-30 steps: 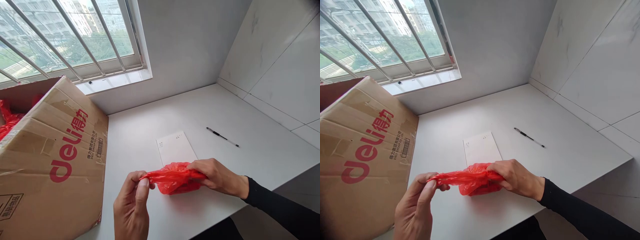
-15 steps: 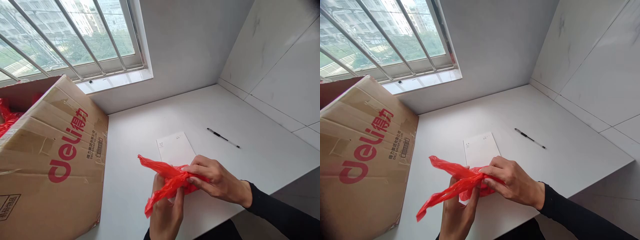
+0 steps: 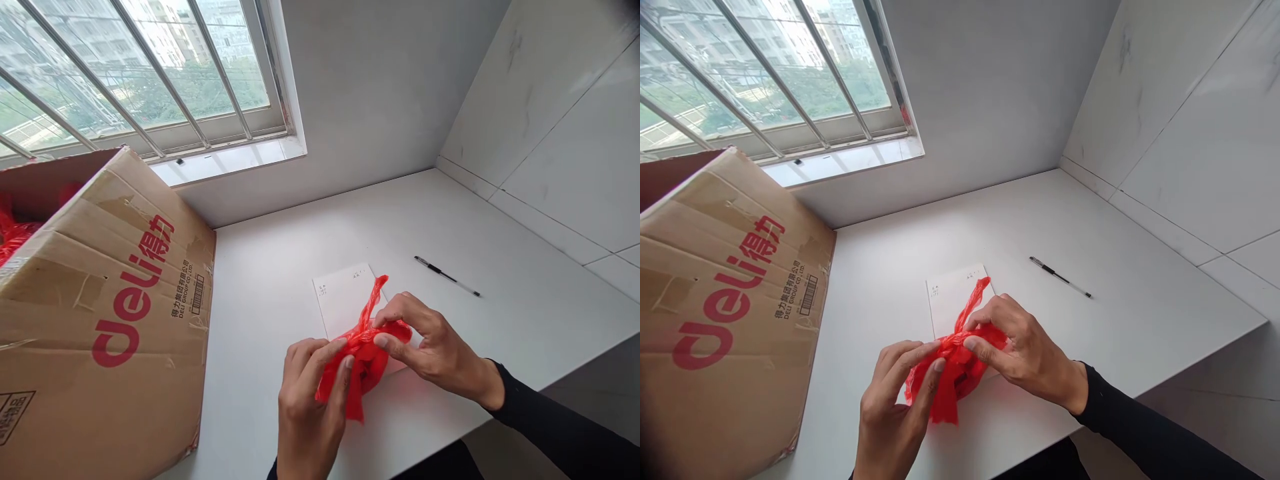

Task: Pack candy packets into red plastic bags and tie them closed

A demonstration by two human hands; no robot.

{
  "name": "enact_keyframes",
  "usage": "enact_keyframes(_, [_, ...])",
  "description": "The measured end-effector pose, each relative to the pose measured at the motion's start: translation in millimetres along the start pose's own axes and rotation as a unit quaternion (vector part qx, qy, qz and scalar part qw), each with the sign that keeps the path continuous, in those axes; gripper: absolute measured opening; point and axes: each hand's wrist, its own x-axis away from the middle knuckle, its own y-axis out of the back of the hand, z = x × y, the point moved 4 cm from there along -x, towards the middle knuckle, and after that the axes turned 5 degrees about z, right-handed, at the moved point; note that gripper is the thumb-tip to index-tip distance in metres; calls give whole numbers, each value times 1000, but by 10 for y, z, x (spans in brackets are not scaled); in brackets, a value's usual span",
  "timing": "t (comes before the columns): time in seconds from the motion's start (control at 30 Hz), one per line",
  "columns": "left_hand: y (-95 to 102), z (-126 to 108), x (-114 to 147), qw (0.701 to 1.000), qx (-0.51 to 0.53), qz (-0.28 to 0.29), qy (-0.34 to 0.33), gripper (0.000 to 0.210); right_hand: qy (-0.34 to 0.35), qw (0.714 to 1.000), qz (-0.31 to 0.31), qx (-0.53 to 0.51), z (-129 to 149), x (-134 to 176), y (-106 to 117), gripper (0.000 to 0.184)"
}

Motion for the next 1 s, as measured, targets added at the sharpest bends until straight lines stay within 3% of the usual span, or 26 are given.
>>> enact_keyframes(0.1, [58, 52, -19, 997, 29, -7, 67, 10, -74, 997, -27, -8, -52, 10, 63, 14])
enact_keyframes(0.2, [126, 144, -4, 988, 43, -16, 145, 13, -164, 985, -30, -36, -161, 62, 119, 21])
enact_keyframes(0.4, [23, -3, -56, 1000, 5, 8, 8, 29, -104, 994, 25, -35, -81, 30, 7, 22])
enact_keyframes(0.47, [10, -16, -67, 1000, 10, 8, 4, 20, -112, 993, 25, -37, -55, 9, -20, 9])
enact_keyframes(0.57, [103, 64, -50, 994, 53, -51, 78, 7, -154, 983, -14, -96, -91, 25, -2, 15])
enact_keyframes(0.67, [220, 151, 5, 974, 81, -125, 168, 11, -189, 964, -60, -176, -170, 91, 14, 22])
enact_keyframes(0.73, [255, 158, 34, 964, 83, -144, 208, 16, -197, 954, -81, -213, -205, 130, 0, 25])
enact_keyframes(1.0, [369, 102, 74, 928, 130, -217, 273, 28, -176, 915, -198, -305, -194, 159, 54, 14])
